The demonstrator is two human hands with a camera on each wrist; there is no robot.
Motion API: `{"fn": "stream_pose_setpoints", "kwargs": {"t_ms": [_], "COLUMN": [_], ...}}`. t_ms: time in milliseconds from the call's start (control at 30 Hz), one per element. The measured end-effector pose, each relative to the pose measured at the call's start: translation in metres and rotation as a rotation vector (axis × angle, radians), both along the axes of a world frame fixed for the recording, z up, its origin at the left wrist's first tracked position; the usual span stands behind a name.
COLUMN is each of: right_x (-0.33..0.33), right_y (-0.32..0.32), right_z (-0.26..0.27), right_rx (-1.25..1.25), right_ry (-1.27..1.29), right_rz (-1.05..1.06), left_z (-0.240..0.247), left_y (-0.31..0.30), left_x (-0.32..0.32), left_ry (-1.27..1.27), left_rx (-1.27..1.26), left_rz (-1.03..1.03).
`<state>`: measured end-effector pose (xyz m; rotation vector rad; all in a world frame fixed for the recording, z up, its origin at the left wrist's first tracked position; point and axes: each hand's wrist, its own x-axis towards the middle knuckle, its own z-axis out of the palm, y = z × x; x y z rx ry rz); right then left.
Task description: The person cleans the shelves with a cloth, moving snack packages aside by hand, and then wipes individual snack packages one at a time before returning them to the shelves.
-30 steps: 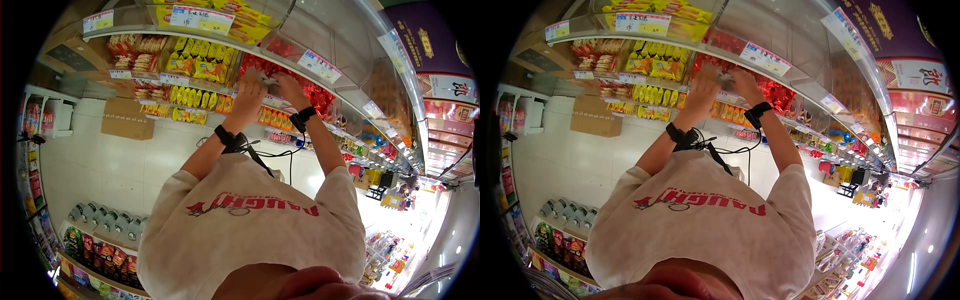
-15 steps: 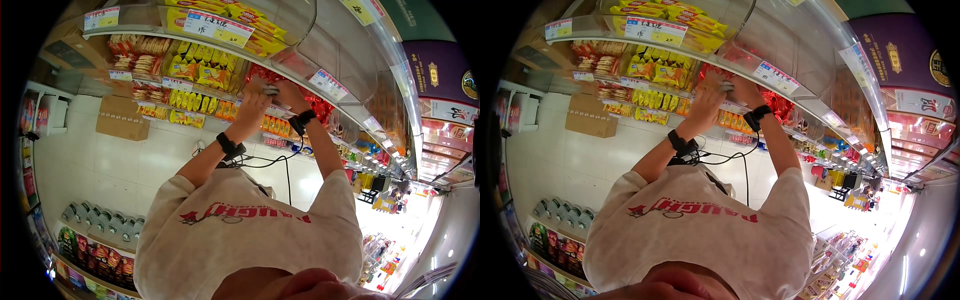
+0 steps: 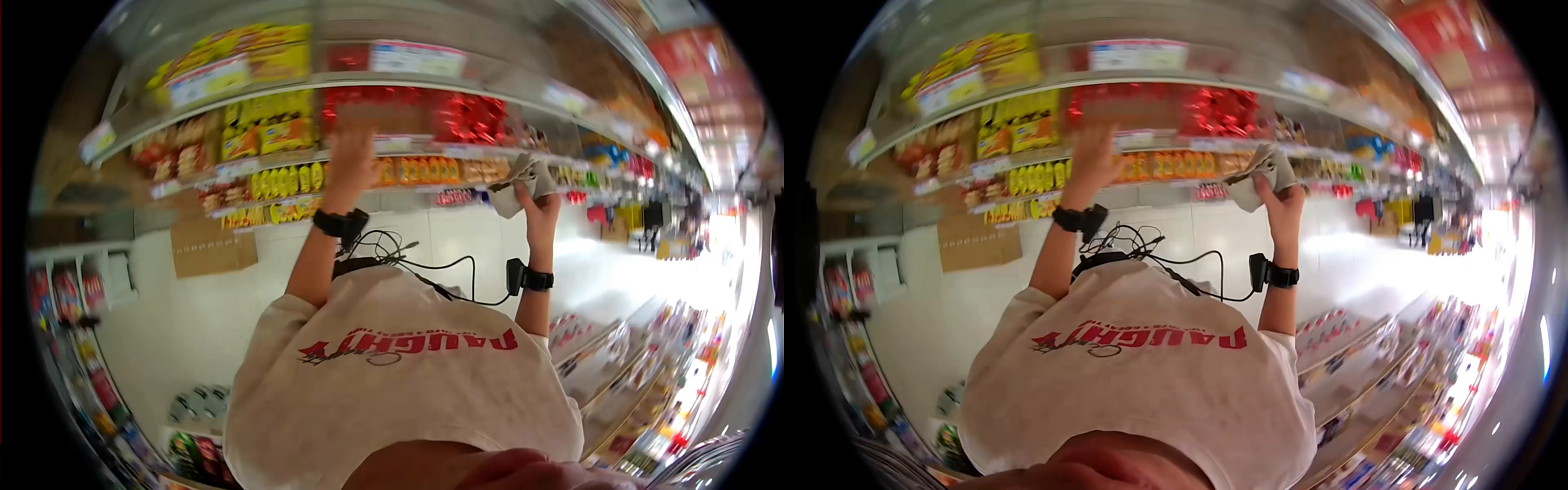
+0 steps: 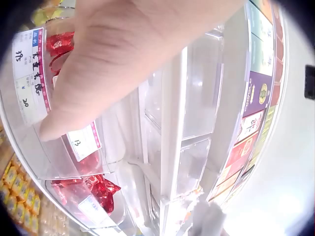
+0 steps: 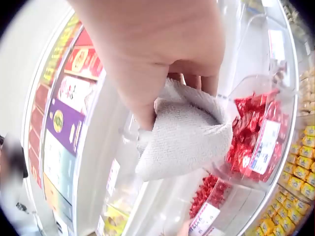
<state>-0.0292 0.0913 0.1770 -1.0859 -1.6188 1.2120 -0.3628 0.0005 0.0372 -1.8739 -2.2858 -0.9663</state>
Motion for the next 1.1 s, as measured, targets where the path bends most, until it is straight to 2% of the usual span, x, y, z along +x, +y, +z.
{"fn": "stream_pose_setpoints", "kwargs": {"t_ms": [133,167,233,267,367,433,500,533,667,767,867,1000,1100], "right_x": [0.096,0.127,0.192,0.194,0.248,0.305,0.312,0.32,0.401,0.413,0.408,0.407,0.399], "right_y": [-0.028,-0.034,-0.053,-0.07,-0.104,-0.128,-0.15,-0.156,-0.18,-0.208,-0.218,-0.223,-0.223], "right_z": [0.017,0.01,-0.007,0.015,0.0,-0.047,-0.035,-0.019,-0.111,-0.126,-0.107,-0.1,-0.086], "right_rx": [-0.045,-0.073,-0.117,-0.059,-0.017,-0.076,-0.163,-0.193,-0.321,-0.288,-0.353,-0.34,-0.312], "right_ry": [0.228,0.305,0.46,0.546,0.694,0.904,1.095,0.682,-0.142,0.807,0.895,0.943,1.1], "right_rz": [-0.206,-0.275,-0.41,-0.37,-0.438,-0.411,-0.52,-0.396,-0.841,-0.891,-0.918,-0.938,-0.891], "left_z": [-0.003,-0.009,-0.025,-0.025,-0.02,-0.005,-0.006,-0.008,-0.001,0.002,-0.014,-0.007,-0.005], "left_y": [0.011,0.013,0.015,0.015,0.023,0.025,0.03,0.03,0.031,0.034,0.04,0.041,0.042], "left_x": [-0.003,-0.007,-0.018,-0.021,-0.034,-0.021,-0.022,-0.025,-0.023,-0.03,-0.039,-0.031,-0.026], "left_ry": [0.08,0.055,0.17,0.22,0.293,0.35,0.362,0.37,0.377,0.35,0.323,0.325,0.317], "left_rx": [-0.106,-0.153,-0.129,-0.191,-0.463,-0.637,-0.683,-0.715,-0.733,-0.821,-0.777,-0.777,-0.785], "left_rz": [-0.022,-0.044,-0.06,-0.046,-0.001,0.134,0.147,0.165,0.203,0.226,0.236,0.26,0.278]}}
